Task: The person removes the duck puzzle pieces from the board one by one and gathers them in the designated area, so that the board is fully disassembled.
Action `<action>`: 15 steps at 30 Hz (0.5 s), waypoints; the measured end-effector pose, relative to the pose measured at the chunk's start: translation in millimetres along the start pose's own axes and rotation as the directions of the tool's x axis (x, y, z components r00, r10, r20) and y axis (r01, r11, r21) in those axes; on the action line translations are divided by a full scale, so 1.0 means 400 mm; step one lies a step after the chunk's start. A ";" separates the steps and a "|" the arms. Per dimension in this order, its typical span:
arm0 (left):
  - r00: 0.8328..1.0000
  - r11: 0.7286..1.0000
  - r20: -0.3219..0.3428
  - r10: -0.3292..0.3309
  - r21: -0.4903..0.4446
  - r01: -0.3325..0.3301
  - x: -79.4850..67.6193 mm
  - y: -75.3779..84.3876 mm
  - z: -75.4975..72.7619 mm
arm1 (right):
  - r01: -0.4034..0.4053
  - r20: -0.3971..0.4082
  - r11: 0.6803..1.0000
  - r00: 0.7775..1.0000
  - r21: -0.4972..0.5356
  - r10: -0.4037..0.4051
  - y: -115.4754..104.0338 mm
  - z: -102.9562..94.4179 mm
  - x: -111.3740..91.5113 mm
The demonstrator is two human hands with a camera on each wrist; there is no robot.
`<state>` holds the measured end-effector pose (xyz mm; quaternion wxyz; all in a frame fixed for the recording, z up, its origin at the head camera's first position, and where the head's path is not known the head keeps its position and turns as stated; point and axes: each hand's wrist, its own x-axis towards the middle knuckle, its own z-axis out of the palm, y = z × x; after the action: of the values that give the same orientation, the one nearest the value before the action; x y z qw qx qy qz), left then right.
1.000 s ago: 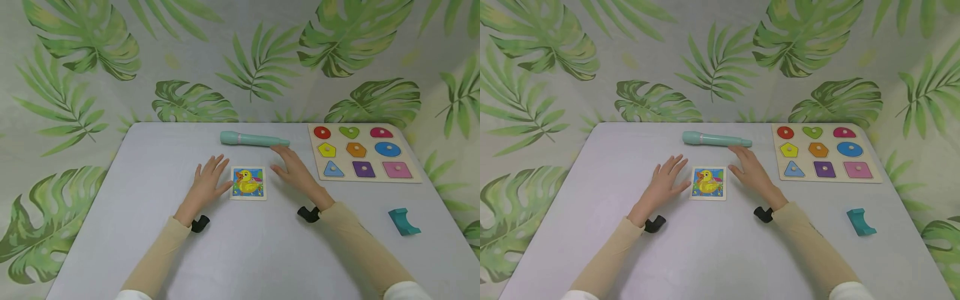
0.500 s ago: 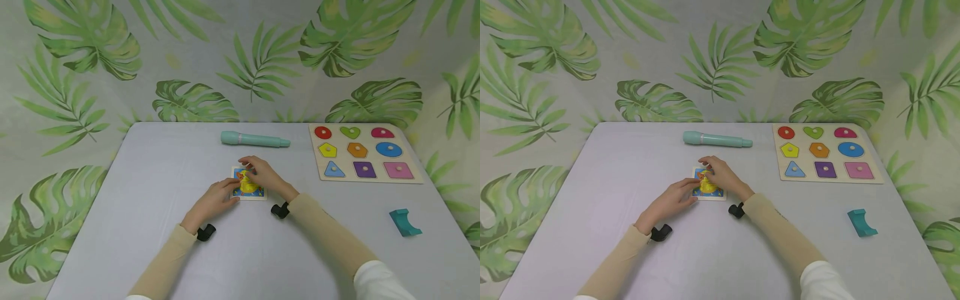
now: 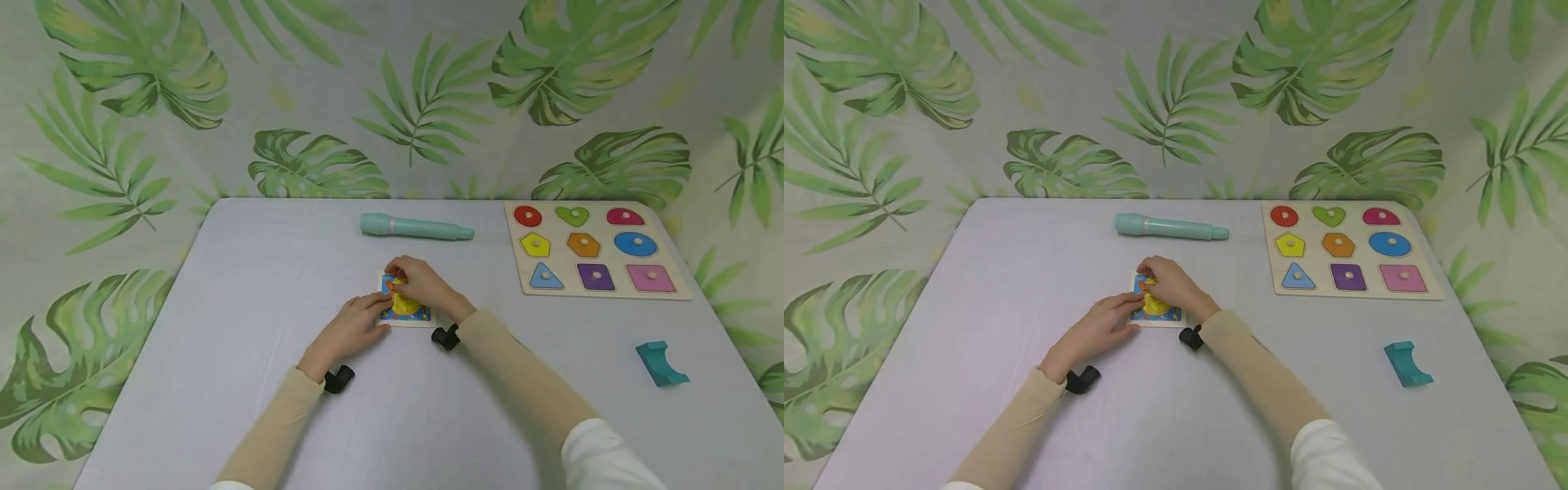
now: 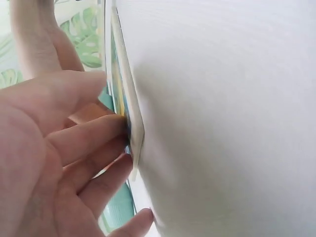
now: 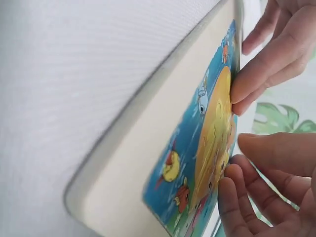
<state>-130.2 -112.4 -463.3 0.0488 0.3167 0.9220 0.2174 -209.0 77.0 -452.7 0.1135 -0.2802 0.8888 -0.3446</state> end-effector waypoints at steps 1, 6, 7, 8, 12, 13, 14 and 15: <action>1.000 1.000 0.004 0.001 0.001 -0.001 0.000 0.001 0.000 | 0.000 0.000 0.999 1.000 -0.034 0.000 -0.003 0.002 0.000; 1.000 1.000 0.006 -0.004 -0.002 0.004 0.000 0.005 0.003 | 0.044 -0.008 0.979 0.999 -0.199 -0.047 -0.021 0.015 -0.006; 1.000 1.000 0.001 -0.003 -0.003 0.003 0.000 0.005 0.003 | 0.052 -0.013 0.973 0.998 -0.223 -0.056 -0.024 0.017 -0.007; 1.000 1.000 -0.001 -0.004 -0.002 0.004 0.000 0.006 0.004 | 0.055 -0.021 0.971 0.998 -0.235 -0.062 -0.026 0.018 -0.007; 1.000 1.000 0.004 -0.016 -0.006 0.016 0.001 0.009 0.003 | 0.013 -0.041 0.978 0.999 -0.206 -0.022 -0.029 0.018 -0.002; 1.000 1.000 0.007 -0.023 -0.013 0.023 0.001 0.010 0.003 | -0.002 -0.041 0.984 0.999 -0.180 -0.006 -0.028 0.017 0.001; 0.999 0.999 0.013 -0.032 -0.017 0.032 0.002 0.011 0.002 | -0.018 -0.038 0.988 0.999 -0.151 0.012 -0.027 0.016 0.005; 0.999 0.999 0.013 -0.038 -0.031 0.038 0.002 0.012 0.001 | -0.034 -0.031 0.992 0.999 -0.122 0.030 -0.024 0.015 0.008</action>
<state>-128.2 -108.5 -461.5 0.0637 0.2996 0.9241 0.2287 -205.4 66.0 -450.6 0.0885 -0.2673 0.9141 -0.2918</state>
